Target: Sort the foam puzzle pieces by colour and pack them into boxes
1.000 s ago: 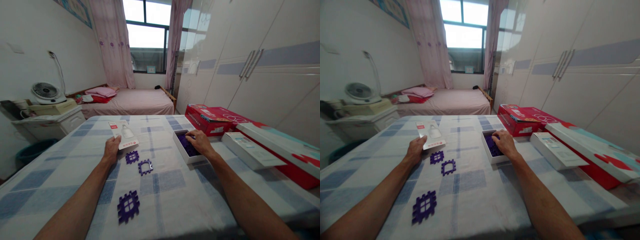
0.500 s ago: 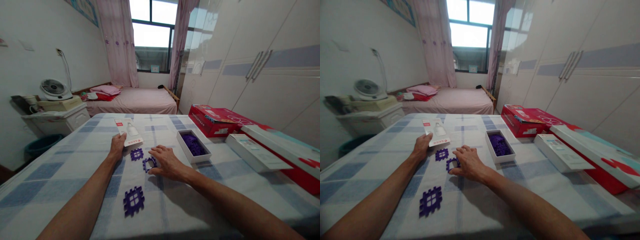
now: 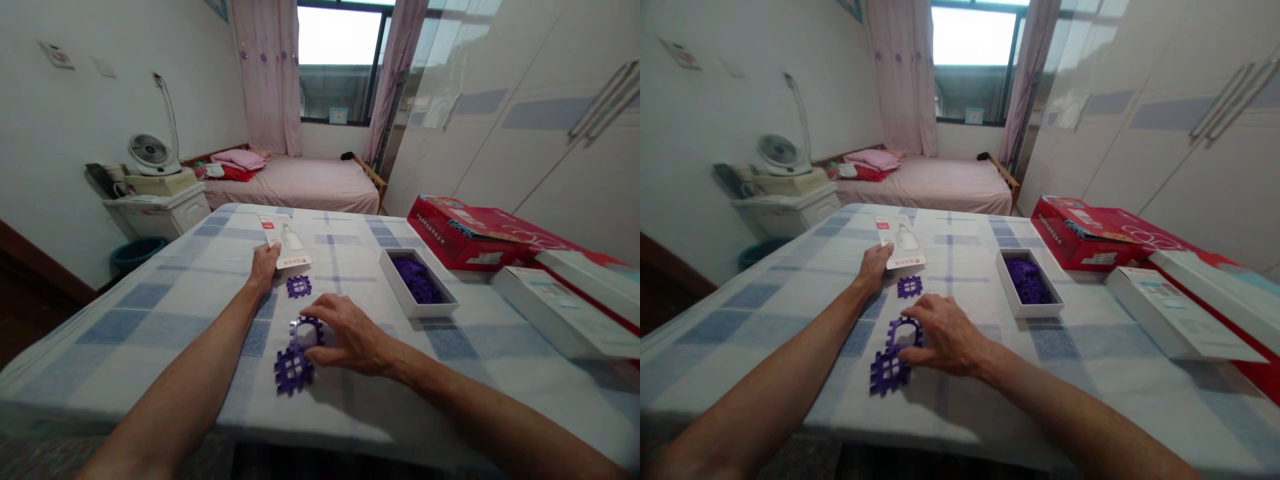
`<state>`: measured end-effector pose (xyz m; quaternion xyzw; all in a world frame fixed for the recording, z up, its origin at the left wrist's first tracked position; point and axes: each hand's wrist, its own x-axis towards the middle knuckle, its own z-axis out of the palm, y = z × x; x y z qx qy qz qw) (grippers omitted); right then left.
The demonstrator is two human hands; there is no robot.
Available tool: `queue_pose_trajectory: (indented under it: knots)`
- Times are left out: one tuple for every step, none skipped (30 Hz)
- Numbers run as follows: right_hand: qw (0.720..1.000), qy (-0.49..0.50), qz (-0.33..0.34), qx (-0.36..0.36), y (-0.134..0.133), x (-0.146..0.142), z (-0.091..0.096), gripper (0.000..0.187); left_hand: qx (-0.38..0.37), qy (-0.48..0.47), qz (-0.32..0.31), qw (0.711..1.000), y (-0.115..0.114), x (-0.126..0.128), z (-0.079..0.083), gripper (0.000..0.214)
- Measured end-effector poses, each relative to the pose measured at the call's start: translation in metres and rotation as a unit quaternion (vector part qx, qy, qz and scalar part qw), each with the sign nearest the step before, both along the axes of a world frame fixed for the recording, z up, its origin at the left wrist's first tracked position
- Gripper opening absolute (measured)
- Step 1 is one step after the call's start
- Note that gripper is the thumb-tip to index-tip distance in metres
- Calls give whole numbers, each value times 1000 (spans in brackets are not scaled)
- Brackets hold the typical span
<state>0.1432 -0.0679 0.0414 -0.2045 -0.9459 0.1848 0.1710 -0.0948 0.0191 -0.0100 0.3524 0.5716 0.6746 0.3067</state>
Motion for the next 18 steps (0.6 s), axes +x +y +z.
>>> queue_pose_trajectory:
  knots:
    - [1000,-1,24,-3,-7,-3,0,53,0,3,3,1000,0,0,0,34]
    - [999,-5,41,-2,-13,-7,-2,54,-1,5,5,1000,0,0,0,33]
    - [999,-10,52,4,-17,-10,-4,55,-2,7,7,1000,0,0,1,32]
    - [998,-16,58,11,-21,-12,-6,56,-3,7,7,1000,-1,1,1,32]
    - [998,-22,62,20,-23,-14,-8,57,-3,7,6,1000,-1,1,2,32]
    - [997,-27,69,30,-24,-15,-11,57,-3,7,5,1000,-2,1,3,32]
    - [996,-34,79,39,-24,-15,-12,57,-3,7,4,1000,-2,2,4,33]
    - [994,-42,91,49,-24,-15,-13,56,-4,8,3,1000,-3,2,4,33]
    - [992,-51,102,59,-23,-15,-14,55,-5,8,3,1000,-3,3,5,33]
    - [990,-60,111,70,-24,-14,-14,53,-6,7,5,1000,-4,3,6,33]
    - [988,-69,116,81,-24,-15,-14,52,-8,5,6,1000,-4,3,6,32]
    - [986,-75,118,88,-24,-15,-14,51,-9,3,5,1000,-4,3,6,32]
    - [986,-79,116,90,-25,-15,-14,50,-9,1,4,1000,-4,3,5,32]
    - [986,-80,115,86,-26,-16,-14,49,-9,0,2,1000,-4,2,5,32]
    - [987,-78,115,78,-26,-16,-14,49,-10,1,3,1000,-4,2,4,32]
    - [989,-70,111,70,-25,-16,-13,49,-11,4,3,1000,-3,1,3,32]
    - [991,-56,102,63,-24,-14,-10,49,-12,6,4,1000,-3,0,2,32]
    - [994,-36,88,56,-21,-10,-7,49,-14,7,5,1000,-2,-1,1,32]
